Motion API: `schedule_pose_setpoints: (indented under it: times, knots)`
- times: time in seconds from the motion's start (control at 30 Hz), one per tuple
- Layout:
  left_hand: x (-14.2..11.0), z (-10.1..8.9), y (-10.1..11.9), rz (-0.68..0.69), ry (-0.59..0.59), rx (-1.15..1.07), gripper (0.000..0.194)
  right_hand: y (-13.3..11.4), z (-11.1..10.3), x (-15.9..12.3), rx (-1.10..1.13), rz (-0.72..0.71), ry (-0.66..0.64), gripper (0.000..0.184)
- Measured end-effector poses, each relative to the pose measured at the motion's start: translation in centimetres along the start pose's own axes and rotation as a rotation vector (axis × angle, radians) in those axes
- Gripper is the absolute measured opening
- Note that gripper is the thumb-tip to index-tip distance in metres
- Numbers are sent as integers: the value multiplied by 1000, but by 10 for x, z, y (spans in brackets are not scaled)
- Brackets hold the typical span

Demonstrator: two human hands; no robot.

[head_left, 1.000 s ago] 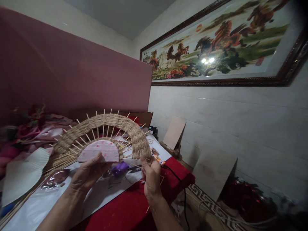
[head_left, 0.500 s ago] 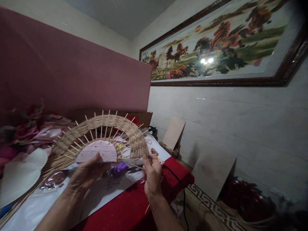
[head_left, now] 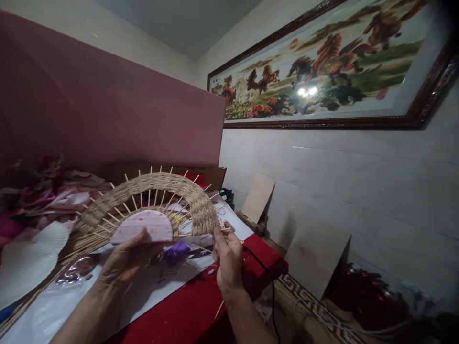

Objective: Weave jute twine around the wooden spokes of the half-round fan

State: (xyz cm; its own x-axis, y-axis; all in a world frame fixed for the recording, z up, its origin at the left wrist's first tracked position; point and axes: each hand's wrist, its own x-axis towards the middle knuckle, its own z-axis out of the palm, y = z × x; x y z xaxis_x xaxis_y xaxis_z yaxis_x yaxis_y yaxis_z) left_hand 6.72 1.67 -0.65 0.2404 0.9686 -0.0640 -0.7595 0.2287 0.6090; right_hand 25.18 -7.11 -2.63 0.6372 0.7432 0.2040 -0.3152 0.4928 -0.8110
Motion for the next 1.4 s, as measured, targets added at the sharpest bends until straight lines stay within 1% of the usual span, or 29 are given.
schedule_pose_setpoints:
  times: [0.23, 0.4, 0.57, 0.67, 0.83, 0.9, 1.0, 1.17, 1.23, 1.3, 1.4]
  knots:
    - [-1, 1, -1, 10, -24, 51, 39, -2, 2, 0, 0, 8, -44, 38]
    - [-1, 3, 0, 10, -11, 37, 41, -3, 4, 1, 0, 33, -25, 35]
    - [-4, 6, 1, -7, -14, 15, 47, -3, 2, 1, 13, 22, -14, 34]
    - [-2, 4, 1, -19, 1, 29, 47, -1, 0, 2, 21, 10, -9, 35]
    - [3, -1, -1, -20, -1, 35, 45, 1, -1, 4, 0, 9, 22, 37]
    - [3, -2, 0, -26, 3, 38, 43, 1, 0, 4, 4, 10, 41, 38]
    - [1, -1, 0, -32, -20, 35, 43, -1, 2, 2, 14, 12, 77, 36]
    - [0, 1, -2, -31, 21, 29, 42, -3, 3, 1, 51, 12, 134, 34]
    - [1, 0, -3, -13, -8, 41, 40, -2, 2, 1, 60, 13, 147, 35]
    - [2, -1, -3, 8, -34, 69, 37, -2, 0, 3, 43, 3, 119, 35]
    - [2, -1, -3, 43, -50, 101, 31, -2, -3, 4, -2, -15, 25, 35]
